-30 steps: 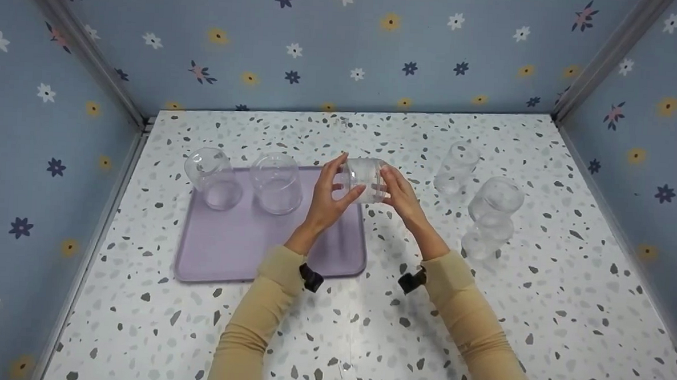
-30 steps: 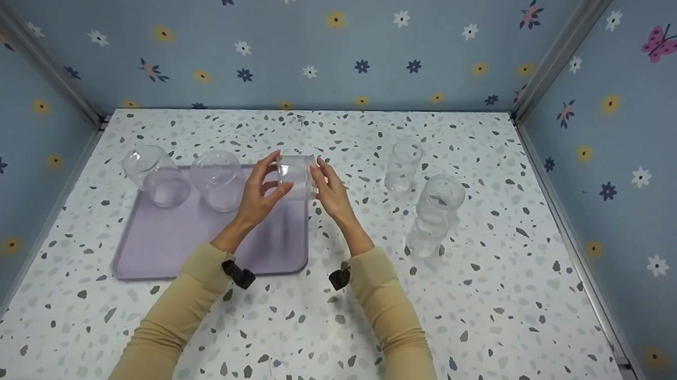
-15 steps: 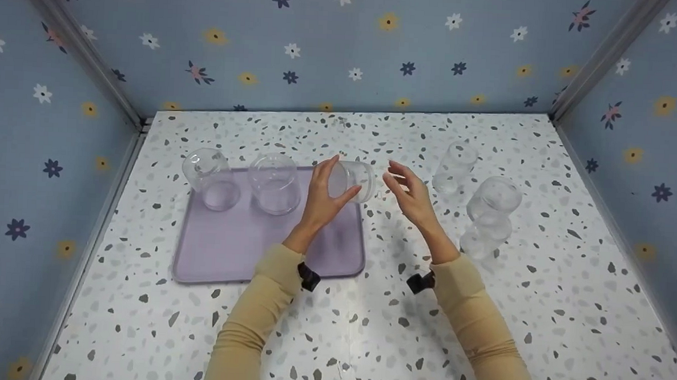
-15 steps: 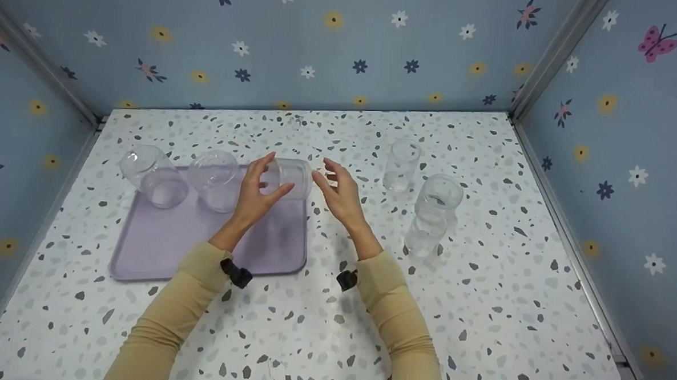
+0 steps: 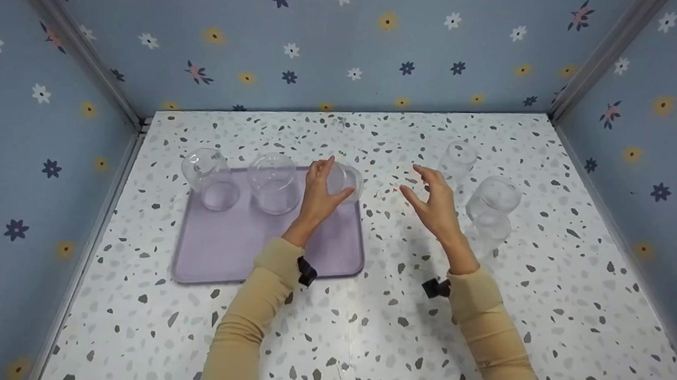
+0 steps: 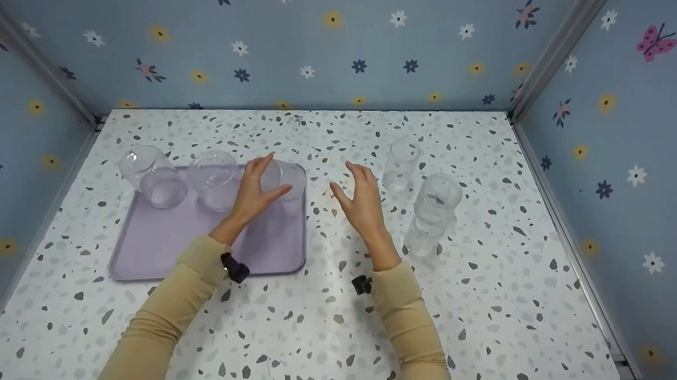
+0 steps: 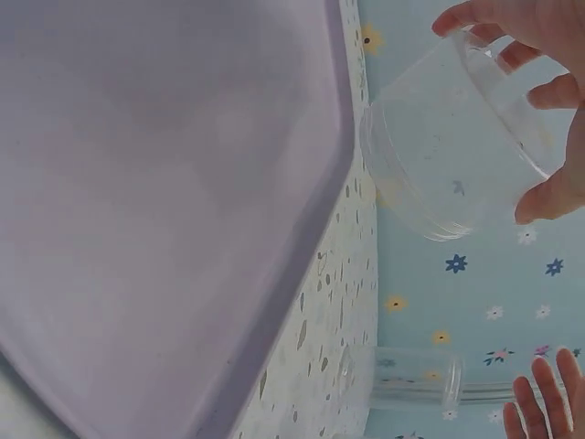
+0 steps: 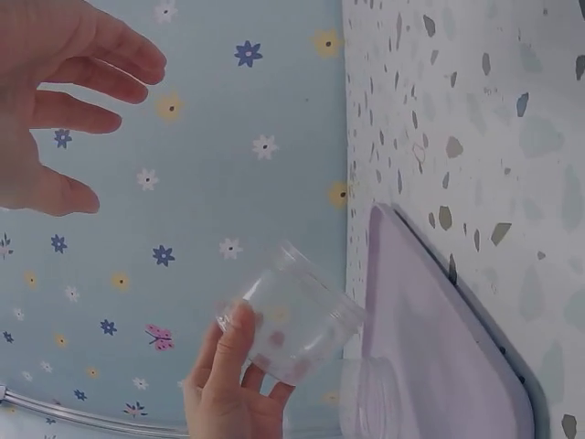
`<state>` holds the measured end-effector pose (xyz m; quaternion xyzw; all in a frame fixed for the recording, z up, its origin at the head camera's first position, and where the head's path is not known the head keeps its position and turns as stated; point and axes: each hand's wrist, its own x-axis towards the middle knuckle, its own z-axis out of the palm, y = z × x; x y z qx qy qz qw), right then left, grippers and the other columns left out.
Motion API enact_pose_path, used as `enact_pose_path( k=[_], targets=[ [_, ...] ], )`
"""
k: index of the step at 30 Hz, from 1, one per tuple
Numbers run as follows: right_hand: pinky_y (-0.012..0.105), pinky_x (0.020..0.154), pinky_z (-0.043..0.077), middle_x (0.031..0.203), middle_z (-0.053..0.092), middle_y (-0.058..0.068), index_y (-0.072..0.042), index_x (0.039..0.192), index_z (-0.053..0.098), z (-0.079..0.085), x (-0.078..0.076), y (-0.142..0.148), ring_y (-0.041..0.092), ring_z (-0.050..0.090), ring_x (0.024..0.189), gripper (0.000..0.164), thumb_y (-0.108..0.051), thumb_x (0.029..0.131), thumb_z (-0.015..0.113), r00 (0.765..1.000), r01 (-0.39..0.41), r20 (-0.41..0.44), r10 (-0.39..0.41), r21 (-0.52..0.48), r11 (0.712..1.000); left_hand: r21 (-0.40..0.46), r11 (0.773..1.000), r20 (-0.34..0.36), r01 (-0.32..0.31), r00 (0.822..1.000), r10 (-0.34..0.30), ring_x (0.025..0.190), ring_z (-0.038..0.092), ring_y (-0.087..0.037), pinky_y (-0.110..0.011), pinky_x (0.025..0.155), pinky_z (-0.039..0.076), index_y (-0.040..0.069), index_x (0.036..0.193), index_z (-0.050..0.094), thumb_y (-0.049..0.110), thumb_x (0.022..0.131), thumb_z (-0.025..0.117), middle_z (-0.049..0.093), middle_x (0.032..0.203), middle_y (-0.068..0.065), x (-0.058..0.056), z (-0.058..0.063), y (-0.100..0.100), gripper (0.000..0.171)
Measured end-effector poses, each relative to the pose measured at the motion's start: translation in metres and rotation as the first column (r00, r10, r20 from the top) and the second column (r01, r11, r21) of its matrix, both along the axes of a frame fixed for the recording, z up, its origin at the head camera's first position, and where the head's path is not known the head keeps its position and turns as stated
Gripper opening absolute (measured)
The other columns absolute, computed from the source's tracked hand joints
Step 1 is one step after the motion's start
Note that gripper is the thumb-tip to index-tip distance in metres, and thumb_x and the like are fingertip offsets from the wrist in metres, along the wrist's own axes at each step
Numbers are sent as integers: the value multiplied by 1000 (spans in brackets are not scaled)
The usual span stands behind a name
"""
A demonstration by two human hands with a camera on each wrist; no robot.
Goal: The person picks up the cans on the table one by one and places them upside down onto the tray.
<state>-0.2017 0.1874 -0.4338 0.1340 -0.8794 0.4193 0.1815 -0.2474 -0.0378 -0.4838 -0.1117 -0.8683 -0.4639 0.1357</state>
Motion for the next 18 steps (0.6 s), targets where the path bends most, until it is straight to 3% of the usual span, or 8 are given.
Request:
enact_pose_path(
  k=[9,18],
  targets=[
    [42,91,35,116,49,22,6,116,53,6,9,19,33,46,108,43,-16,81,65,994,93,-65,-89,68,993,-160,987,89,-18,995,32,120,30,-31,-39,97,28,2,134,36,23,73,72,33,129,-18,-5,1,1,74],
    [44,90,35,119,45,24,6,119,50,10,19,40,36,42,109,47,-15,80,65,981,190,-74,-180,158,969,-292,956,111,-12,993,46,118,31,-31,-43,92,32,5,134,37,23,73,71,32,130,-19,-12,-1,2,72]
  ],
)
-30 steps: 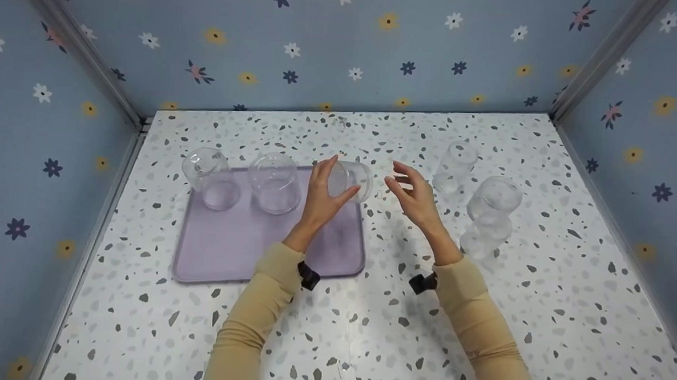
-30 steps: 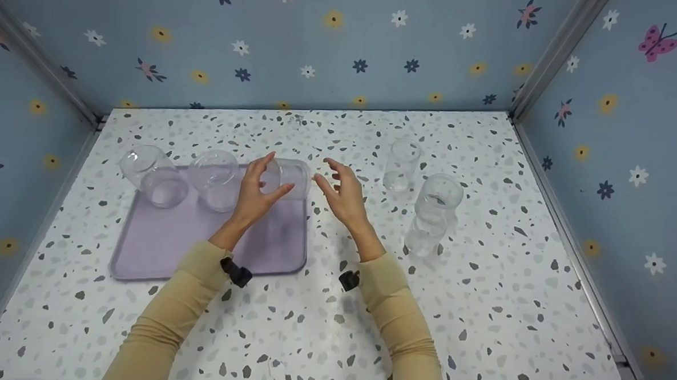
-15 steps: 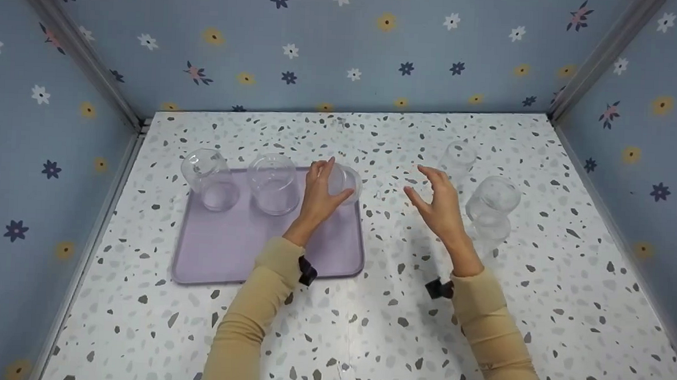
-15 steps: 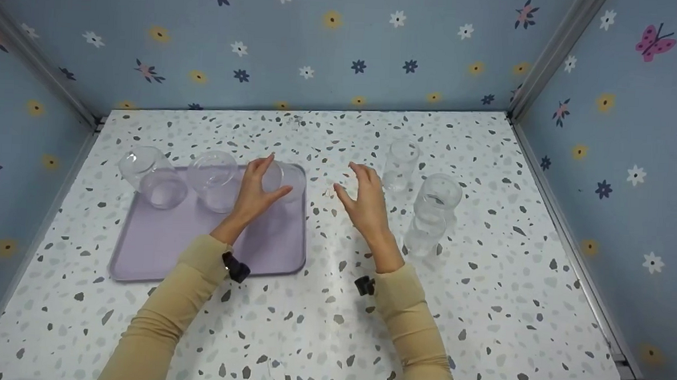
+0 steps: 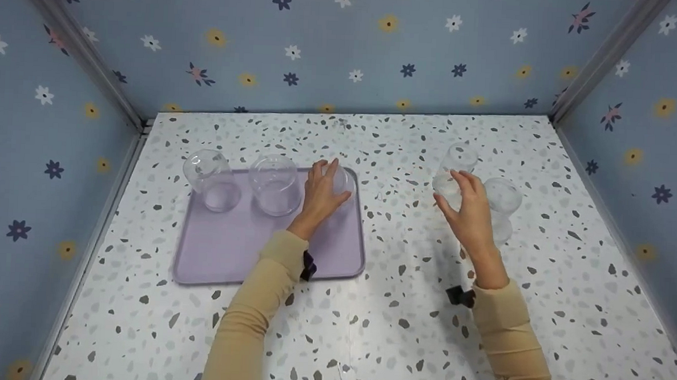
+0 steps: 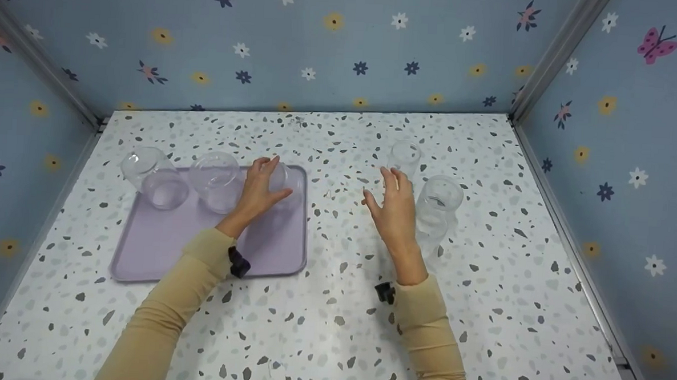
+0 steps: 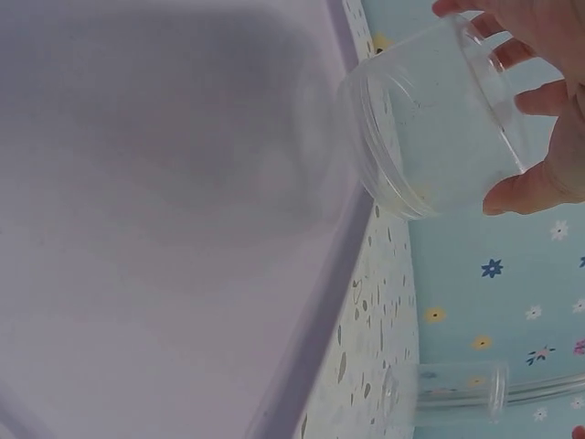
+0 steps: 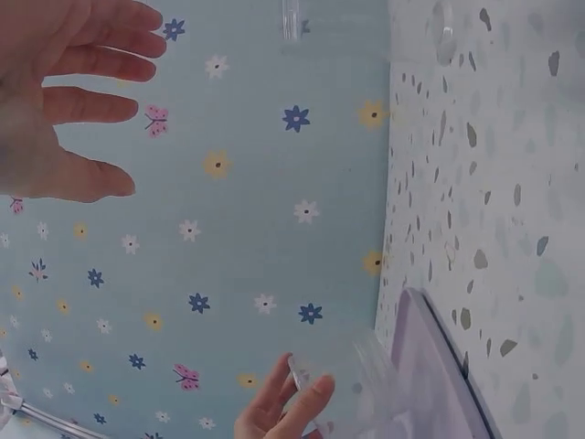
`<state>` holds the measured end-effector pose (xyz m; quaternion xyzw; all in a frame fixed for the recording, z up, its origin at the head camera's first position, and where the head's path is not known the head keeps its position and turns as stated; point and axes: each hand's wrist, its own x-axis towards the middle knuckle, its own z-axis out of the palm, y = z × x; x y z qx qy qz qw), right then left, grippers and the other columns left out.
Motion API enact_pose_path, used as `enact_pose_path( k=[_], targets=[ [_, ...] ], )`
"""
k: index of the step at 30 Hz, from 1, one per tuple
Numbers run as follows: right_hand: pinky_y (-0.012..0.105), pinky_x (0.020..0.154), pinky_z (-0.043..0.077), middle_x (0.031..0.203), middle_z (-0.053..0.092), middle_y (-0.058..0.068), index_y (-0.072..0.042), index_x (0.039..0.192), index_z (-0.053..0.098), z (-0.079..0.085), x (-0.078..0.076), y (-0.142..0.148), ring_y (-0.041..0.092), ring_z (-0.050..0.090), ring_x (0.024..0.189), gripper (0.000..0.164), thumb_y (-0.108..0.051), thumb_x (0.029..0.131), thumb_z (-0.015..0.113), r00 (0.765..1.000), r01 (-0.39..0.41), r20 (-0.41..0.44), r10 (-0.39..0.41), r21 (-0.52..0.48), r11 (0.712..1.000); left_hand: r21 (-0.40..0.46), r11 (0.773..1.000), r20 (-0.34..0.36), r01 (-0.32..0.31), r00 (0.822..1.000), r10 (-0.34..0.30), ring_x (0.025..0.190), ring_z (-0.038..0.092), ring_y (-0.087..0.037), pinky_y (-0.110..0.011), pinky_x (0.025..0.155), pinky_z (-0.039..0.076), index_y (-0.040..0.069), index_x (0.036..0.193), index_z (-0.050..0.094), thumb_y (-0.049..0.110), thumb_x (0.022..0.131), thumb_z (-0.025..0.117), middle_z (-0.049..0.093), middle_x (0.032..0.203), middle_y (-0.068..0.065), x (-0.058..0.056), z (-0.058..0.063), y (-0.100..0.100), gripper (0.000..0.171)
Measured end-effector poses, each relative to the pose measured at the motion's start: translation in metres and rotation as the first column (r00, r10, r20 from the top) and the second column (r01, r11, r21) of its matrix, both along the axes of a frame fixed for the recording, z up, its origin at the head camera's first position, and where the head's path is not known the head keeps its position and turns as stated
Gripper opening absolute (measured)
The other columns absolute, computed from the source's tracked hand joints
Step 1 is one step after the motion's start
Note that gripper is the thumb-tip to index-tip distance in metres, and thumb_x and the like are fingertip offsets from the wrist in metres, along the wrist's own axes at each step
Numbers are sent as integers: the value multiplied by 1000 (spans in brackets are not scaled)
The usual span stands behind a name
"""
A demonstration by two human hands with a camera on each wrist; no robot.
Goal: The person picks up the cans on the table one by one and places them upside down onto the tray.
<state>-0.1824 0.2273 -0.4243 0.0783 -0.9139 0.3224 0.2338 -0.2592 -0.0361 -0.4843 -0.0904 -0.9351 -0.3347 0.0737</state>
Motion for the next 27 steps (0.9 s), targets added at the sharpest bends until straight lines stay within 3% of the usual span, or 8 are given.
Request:
enact_pose_path(
  k=[6,9,15,27],
  targets=[
    [47,89,34,119,43,28,8,121,46,-3,5,13,40,40,108,53,-15,79,67,999,34,-12,-33,98,995,-65,998,7,6,1000,-6,118,31,-30,-43,90,33,5,134,37,24,73,71,33,129,-18,-3,-4,0,72],
    [53,87,33,122,39,30,8,124,42,-2,7,20,44,38,108,59,-19,78,68,996,62,53,-71,163,985,-106,994,18,11,1000,-10,120,30,-30,-42,91,32,5,134,36,24,73,71,33,129,-19,-6,-4,0,73],
    [61,85,28,128,31,32,6,129,37,0,10,31,49,32,111,70,-29,77,68,956,104,239,-169,263,959,-182,983,51,36,998,-27,121,29,-30,-43,90,34,4,135,35,25,74,69,32,130,-19,-11,-3,0,73],
    [65,84,25,130,24,35,6,132,31,-4,12,46,54,26,114,75,-33,78,66,899,93,387,-204,287,953,-234,971,108,56,994,-31,124,26,-34,-45,91,34,4,134,36,24,73,69,33,131,-19,-16,-3,1,72]
  ],
)
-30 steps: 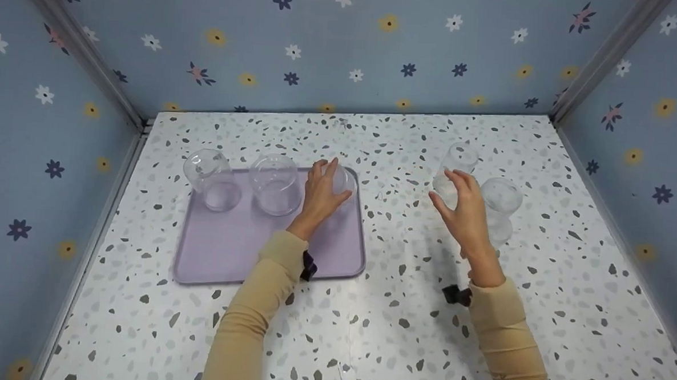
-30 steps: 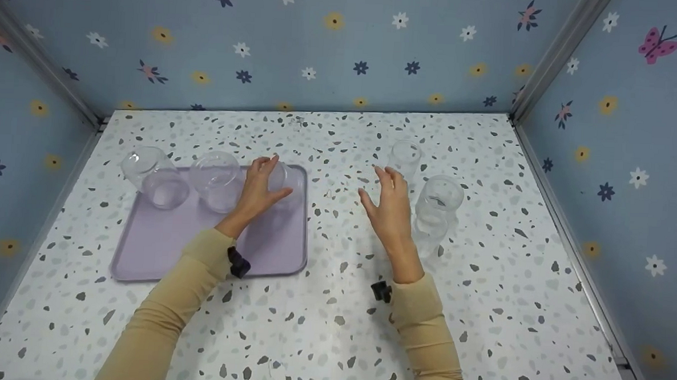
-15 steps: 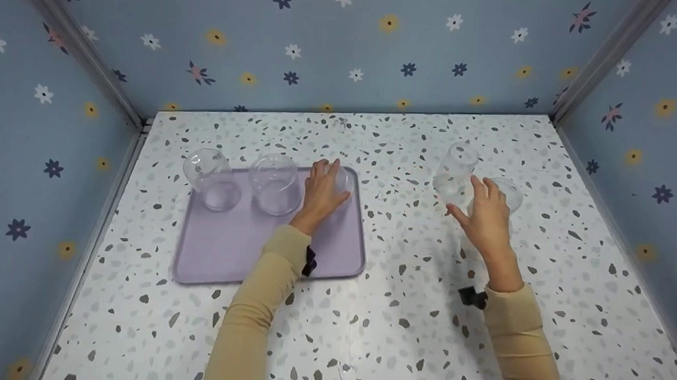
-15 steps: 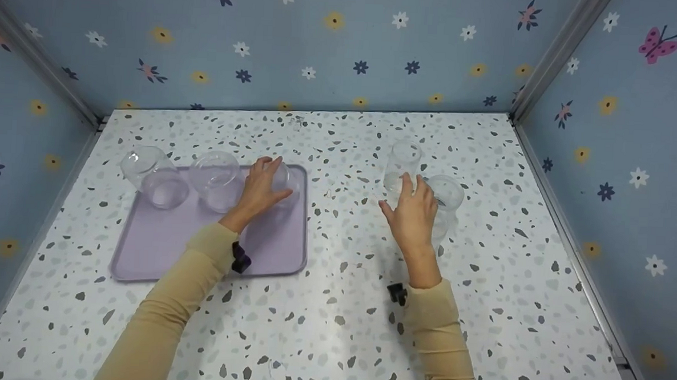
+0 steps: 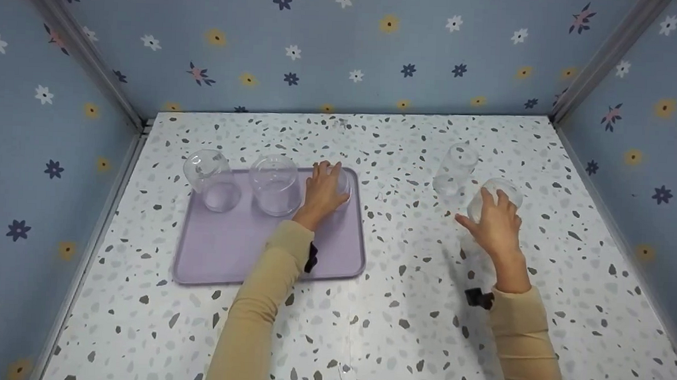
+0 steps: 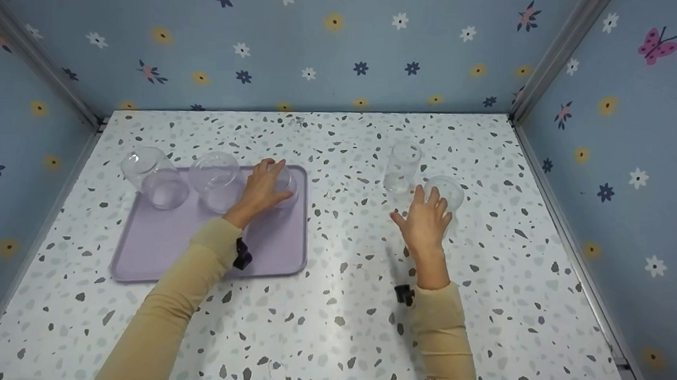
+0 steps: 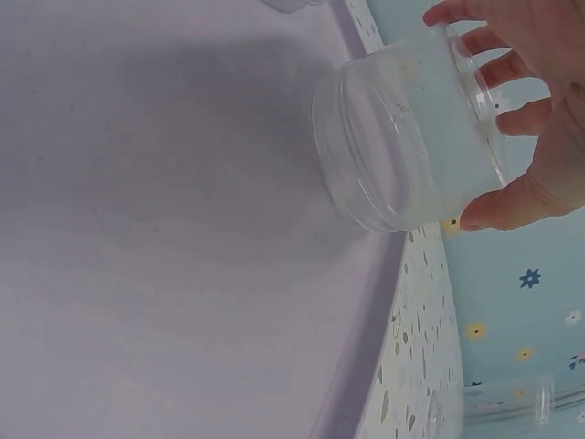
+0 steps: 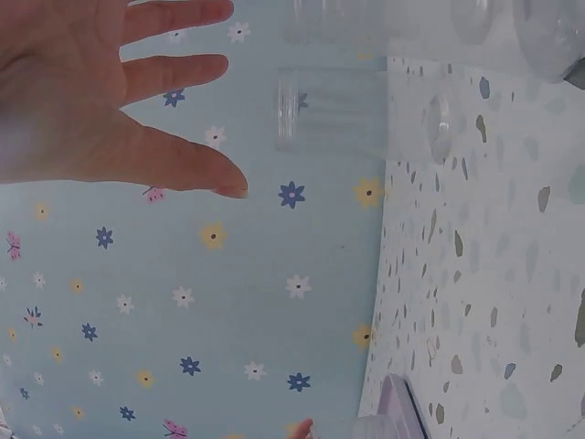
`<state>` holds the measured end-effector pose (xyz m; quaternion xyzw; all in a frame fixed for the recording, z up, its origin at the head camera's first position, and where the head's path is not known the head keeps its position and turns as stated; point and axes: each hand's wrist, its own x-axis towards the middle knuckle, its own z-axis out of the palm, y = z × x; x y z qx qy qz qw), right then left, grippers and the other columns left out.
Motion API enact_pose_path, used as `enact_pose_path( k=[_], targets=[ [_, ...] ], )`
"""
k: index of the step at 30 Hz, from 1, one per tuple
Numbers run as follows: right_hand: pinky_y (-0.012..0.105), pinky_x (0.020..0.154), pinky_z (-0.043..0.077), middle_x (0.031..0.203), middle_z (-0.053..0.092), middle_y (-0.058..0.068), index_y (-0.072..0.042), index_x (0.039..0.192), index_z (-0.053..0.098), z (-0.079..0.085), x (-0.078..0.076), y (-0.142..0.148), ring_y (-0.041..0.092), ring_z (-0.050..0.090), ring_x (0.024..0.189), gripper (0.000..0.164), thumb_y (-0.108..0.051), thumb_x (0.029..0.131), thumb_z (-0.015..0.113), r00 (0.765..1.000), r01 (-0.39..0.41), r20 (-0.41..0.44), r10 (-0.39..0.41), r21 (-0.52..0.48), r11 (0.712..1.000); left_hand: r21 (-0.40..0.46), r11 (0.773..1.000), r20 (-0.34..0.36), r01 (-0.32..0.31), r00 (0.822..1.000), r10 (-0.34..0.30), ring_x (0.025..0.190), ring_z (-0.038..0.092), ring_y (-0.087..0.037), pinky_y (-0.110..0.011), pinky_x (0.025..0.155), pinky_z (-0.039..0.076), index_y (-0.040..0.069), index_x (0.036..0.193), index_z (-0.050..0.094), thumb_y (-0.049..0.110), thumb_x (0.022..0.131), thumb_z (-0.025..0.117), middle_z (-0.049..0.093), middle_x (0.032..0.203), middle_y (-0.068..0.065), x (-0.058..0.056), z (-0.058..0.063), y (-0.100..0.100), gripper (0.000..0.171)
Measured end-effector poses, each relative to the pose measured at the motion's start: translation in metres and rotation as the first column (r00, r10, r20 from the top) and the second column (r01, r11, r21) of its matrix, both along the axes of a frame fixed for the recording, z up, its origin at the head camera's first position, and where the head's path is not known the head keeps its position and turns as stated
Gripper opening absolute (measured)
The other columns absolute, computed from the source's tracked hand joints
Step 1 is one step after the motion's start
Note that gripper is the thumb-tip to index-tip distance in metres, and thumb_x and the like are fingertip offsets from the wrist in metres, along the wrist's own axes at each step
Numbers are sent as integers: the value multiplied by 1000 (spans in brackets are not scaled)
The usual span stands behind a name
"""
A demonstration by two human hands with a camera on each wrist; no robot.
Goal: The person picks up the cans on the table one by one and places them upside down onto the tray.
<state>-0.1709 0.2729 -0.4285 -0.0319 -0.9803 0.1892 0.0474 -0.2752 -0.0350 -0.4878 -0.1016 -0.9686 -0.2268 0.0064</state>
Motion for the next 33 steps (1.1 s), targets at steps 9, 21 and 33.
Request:
enact_pose_path(
  k=[9,21,33],
  targets=[
    [67,81,27,130,22,37,7,133,29,-6,3,8,56,27,111,75,-32,79,64,996,25,86,-25,7,1000,-70,998,22,9,1000,-7,122,29,-32,-44,91,33,5,134,36,25,74,67,33,131,-18,-2,0,2,71],
    [65,78,31,127,25,38,10,130,30,-12,4,14,58,32,105,69,-27,82,62,983,20,184,-21,5,1000,-97,995,-13,35,999,-37,119,30,-32,-45,87,34,4,134,35,25,75,66,33,131,-19,0,-3,4,70],
    [61,72,38,116,33,40,11,124,39,-13,6,17,56,35,101,54,-11,80,62,986,20,163,-18,-15,1000,-121,992,8,45,999,-45,122,28,-32,-46,92,31,5,136,33,26,76,67,31,133,-19,-1,-2,4,72]
  ],
)
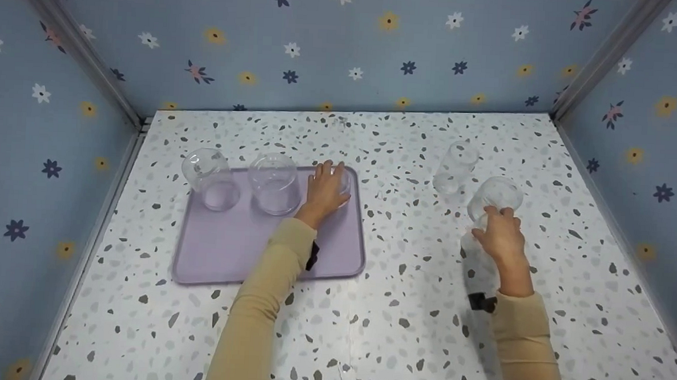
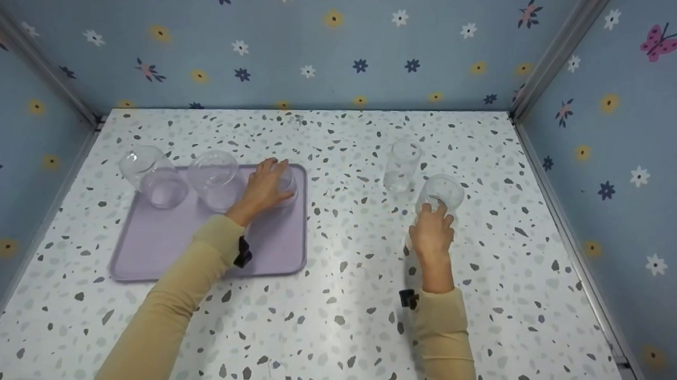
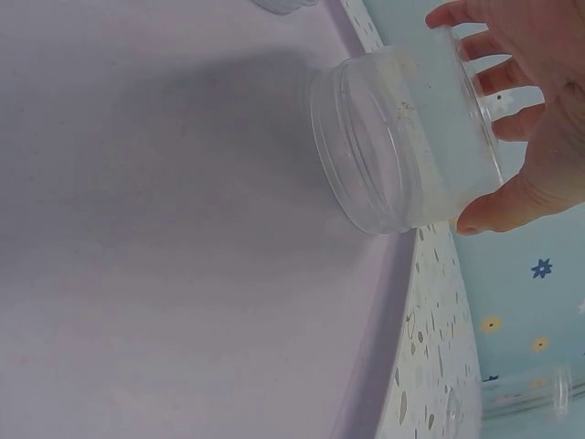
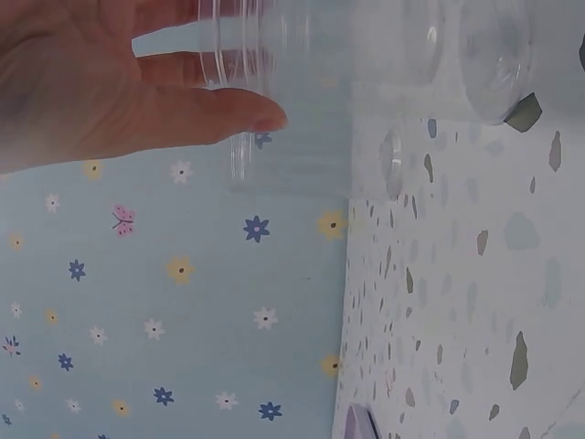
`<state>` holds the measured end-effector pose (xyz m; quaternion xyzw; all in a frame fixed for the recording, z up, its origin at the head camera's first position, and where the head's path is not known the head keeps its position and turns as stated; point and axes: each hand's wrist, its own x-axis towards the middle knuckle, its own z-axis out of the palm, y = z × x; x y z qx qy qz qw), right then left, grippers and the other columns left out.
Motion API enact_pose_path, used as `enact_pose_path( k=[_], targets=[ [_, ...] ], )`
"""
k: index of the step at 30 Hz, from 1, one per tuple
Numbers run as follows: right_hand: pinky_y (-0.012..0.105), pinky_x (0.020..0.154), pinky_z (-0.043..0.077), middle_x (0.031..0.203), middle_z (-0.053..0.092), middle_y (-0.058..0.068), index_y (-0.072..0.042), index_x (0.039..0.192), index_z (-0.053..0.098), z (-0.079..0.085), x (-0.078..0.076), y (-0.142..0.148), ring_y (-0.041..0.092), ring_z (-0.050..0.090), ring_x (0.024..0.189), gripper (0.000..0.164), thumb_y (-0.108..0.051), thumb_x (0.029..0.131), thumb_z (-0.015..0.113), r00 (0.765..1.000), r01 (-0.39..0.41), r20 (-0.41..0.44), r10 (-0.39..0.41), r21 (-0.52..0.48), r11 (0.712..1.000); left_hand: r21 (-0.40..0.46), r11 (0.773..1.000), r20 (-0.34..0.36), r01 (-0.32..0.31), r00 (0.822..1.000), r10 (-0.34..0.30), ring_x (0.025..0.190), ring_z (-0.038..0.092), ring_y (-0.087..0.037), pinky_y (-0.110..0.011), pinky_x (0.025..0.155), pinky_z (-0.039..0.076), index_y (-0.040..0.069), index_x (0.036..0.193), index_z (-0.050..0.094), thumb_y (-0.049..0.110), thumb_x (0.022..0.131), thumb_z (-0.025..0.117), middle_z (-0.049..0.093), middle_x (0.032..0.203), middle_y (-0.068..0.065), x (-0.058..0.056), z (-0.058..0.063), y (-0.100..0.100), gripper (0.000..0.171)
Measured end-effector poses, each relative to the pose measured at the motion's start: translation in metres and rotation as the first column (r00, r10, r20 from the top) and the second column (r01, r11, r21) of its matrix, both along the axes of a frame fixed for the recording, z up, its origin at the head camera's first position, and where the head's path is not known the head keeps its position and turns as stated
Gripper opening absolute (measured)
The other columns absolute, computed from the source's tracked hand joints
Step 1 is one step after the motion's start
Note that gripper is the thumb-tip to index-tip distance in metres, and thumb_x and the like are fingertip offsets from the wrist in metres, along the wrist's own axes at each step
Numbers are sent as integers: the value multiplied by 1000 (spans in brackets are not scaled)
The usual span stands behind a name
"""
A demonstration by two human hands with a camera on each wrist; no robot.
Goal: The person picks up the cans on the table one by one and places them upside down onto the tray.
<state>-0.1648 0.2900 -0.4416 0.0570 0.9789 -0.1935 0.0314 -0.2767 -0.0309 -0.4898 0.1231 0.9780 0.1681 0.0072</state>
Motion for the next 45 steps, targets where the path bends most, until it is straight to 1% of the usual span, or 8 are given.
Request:
enact_pose_path(
  k=[9,13,18,25,29,38,42,45],
  targets=[
    [61,71,38,112,36,39,10,123,40,-2,0,1,54,37,100,53,-11,80,62,1000,3,-7,-3,16,1000,16,1000,11,3,1000,-3,124,26,-35,-48,94,29,5,136,33,29,76,67,31,134,-20,0,0,0,73],
    [61,72,38,114,35,38,10,125,39,-2,0,2,53,36,102,53,-11,81,61,1000,-1,10,1,20,1000,7,1000,20,-4,1000,4,123,27,-33,-47,92,31,6,136,34,30,78,66,31,134,-19,-1,-1,0,71],
    [61,72,38,113,35,37,10,125,39,-2,0,1,52,36,102,53,-11,82,61,1000,-8,12,8,24,1000,4,1000,8,-4,1000,4,121,29,-31,-46,90,33,6,135,35,30,78,66,32,133,-18,0,-1,0,69],
    [60,70,39,111,37,36,9,123,40,-3,2,1,52,38,99,51,-12,81,62,1000,-5,-16,6,33,999,-3,1000,31,-7,999,7,125,25,-33,-48,95,28,6,136,34,36,79,64,30,135,-18,-1,-1,-1,70],
    [60,68,40,110,38,36,8,122,41,-4,2,1,52,39,98,51,-12,81,62,999,-4,-32,5,40,999,9,1000,32,-11,999,11,125,24,-34,-50,97,26,7,136,33,40,80,62,30,135,-19,-1,1,-1,71],
    [61,68,40,110,37,36,8,122,42,0,3,-1,52,38,98,50,-12,81,63,1000,-5,-22,5,34,999,25,1000,5,-5,1000,5,127,23,-33,-48,99,25,4,136,32,40,80,62,28,137,-20,1,7,0,73],
    [61,68,40,110,37,36,8,120,43,3,2,-3,52,38,98,49,-12,80,64,999,-5,-47,6,18,1000,62,998,-33,4,999,-2,126,25,-31,-45,100,25,3,135,34,39,80,62,29,137,-19,3,13,-1,71],
    [61,67,40,111,37,35,6,120,45,5,1,-5,51,38,98,48,-13,80,64,997,5,-78,-4,10,1000,100,995,-78,23,997,-15,125,27,-31,-43,100,25,2,134,35,37,81,62,31,136,-19,6,18,-2,69]
  ],
)
